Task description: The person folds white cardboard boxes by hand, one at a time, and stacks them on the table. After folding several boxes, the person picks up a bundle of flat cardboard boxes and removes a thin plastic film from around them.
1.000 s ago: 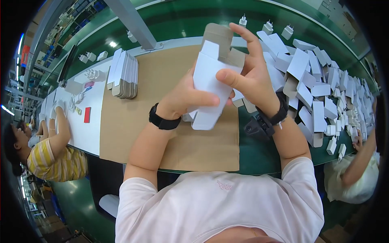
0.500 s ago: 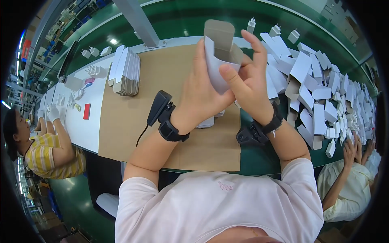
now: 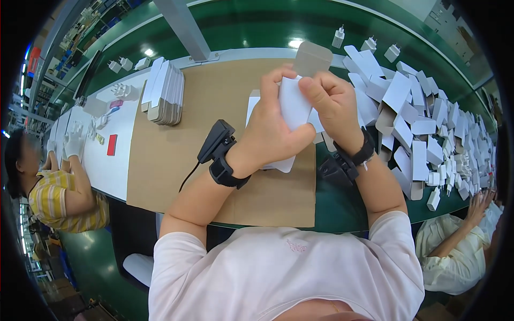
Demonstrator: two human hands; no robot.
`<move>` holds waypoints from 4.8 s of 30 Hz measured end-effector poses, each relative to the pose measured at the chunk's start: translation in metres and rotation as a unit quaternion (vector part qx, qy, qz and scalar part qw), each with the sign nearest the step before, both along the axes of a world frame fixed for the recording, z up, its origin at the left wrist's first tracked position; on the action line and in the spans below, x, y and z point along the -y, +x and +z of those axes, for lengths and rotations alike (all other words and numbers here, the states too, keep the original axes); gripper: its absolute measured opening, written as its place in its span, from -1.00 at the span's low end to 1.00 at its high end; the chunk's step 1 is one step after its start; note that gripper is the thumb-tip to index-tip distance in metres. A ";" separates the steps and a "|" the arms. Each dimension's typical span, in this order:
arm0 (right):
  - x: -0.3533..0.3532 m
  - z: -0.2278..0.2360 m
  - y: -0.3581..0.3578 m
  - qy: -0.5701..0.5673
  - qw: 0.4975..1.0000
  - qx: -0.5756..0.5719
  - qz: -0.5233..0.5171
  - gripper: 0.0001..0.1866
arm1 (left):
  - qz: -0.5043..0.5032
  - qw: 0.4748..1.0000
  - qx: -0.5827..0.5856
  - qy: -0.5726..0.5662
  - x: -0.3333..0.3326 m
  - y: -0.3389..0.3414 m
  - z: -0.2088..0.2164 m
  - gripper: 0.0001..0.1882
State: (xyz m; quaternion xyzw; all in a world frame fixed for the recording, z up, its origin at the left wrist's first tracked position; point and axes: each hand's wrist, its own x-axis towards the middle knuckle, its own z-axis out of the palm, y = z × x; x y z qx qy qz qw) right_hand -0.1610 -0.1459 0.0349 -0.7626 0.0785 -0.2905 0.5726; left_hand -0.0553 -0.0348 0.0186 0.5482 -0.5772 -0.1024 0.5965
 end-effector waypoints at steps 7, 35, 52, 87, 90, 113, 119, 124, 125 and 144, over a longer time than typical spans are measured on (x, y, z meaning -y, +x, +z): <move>-0.018 -0.007 0.011 0.019 0.981 0.190 -0.027 -0.74 | 0.029 0.991 -0.077 0.107 -0.002 0.004 0.011 -0.26; 0.002 0.009 0.002 0.056 0.996 0.047 0.055 -0.65 | 0.064 0.982 0.163 0.072 -0.011 0.024 0.013 -0.30; 0.026 0.014 -0.007 0.021 0.990 0.056 0.131 -0.47 | 0.026 0.987 0.157 -0.034 -0.002 0.028 -0.004 -0.28; 0.009 0.019 -0.008 -0.029 0.995 0.084 -0.035 -0.87 | 0.102 0.967 0.207 -0.105 0.003 0.025 -0.001 -0.30; 0.014 0.013 -0.004 -0.028 0.994 0.102 0.024 -0.76 | 0.072 0.976 0.176 -0.105 0.000 0.021 0.008 -0.29; -0.005 0.001 0.003 -0.142 0.968 0.199 -0.060 -0.72 | -0.027 0.999 -0.009 0.022 -0.009 0.013 0.015 -0.20; 0.009 0.010 -0.001 -0.350 0.907 0.210 -0.106 -0.73 | -0.023 0.996 -0.044 0.070 -0.012 0.009 0.019 -0.18; 0.009 0.009 -0.002 -0.380 0.899 0.192 -0.105 -0.74 | -0.030 0.991 -0.041 0.127 -0.012 0.013 0.018 -0.18; 0.009 0.007 -0.002 -0.346 0.915 0.185 -0.094 -0.74 | -0.032 0.991 -0.040 0.127 -0.012 0.012 0.020 -0.18; 0.023 0.013 -0.007 0.113 0.983 0.027 0.145 -0.74 | 0.054 0.978 0.201 0.006 -0.012 0.025 0.013 -0.30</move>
